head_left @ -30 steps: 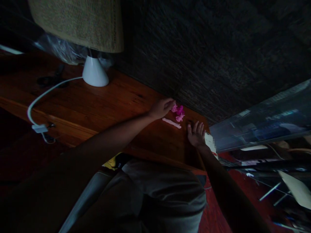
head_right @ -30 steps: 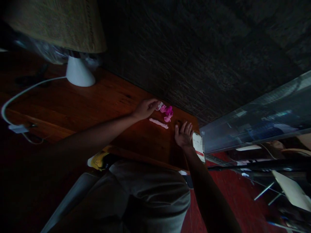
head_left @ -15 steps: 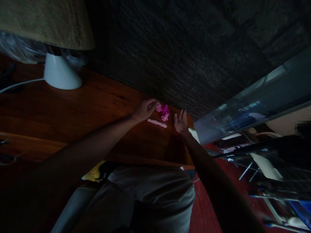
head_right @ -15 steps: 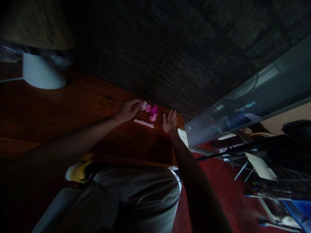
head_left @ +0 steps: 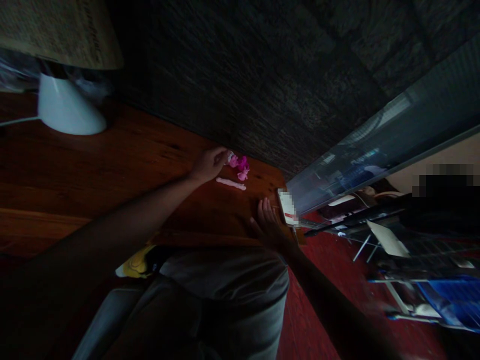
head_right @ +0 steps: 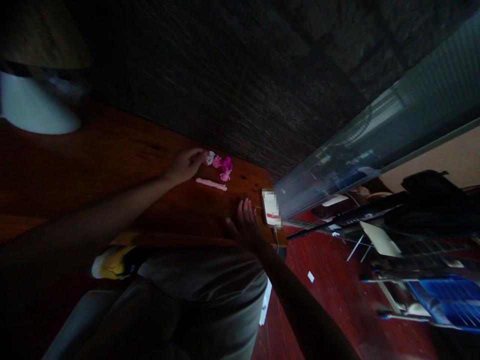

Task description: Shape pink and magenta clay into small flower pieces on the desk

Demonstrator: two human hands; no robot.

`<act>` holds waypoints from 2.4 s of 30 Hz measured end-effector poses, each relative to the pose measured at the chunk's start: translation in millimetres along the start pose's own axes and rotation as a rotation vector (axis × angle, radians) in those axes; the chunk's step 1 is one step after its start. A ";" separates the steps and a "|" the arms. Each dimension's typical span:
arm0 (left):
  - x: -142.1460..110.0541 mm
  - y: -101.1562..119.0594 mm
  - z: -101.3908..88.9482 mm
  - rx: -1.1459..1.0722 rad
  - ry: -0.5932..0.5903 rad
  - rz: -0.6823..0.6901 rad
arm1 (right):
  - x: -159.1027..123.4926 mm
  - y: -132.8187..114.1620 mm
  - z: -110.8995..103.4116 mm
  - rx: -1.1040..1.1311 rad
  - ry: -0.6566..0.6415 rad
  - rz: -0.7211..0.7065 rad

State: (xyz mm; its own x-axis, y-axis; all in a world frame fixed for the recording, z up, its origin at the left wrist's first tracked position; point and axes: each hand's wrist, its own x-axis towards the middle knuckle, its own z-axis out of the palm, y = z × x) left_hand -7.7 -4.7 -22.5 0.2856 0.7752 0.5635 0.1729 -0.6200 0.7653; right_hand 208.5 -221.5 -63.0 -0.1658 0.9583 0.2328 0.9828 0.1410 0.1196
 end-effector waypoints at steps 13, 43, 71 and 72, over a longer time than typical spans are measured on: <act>4.1 -5.0 0.6 0.018 -0.001 0.032 | 70.0 21.6 7.4 0.043 -0.091 0.247; 2.2 -7.5 4.6 0.004 -0.001 0.053 | -35.1 -4.3 -9.1 0.204 0.002 -0.048; 3.7 -7.2 3.6 -0.021 -0.040 0.037 | -12.3 9.9 -68.2 0.571 0.041 0.362; 3.8 -7.7 4.0 -0.021 -0.041 0.038 | -10.5 7.7 -67.8 0.561 0.033 0.345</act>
State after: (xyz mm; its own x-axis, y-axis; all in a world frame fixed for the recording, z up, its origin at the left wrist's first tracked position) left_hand -4.2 2.5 -27.4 0.3302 0.7450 0.5795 0.1414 -0.6461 0.7500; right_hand 212.2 -247.3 0.9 0.1727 0.9648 0.1985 0.8718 -0.0559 -0.4867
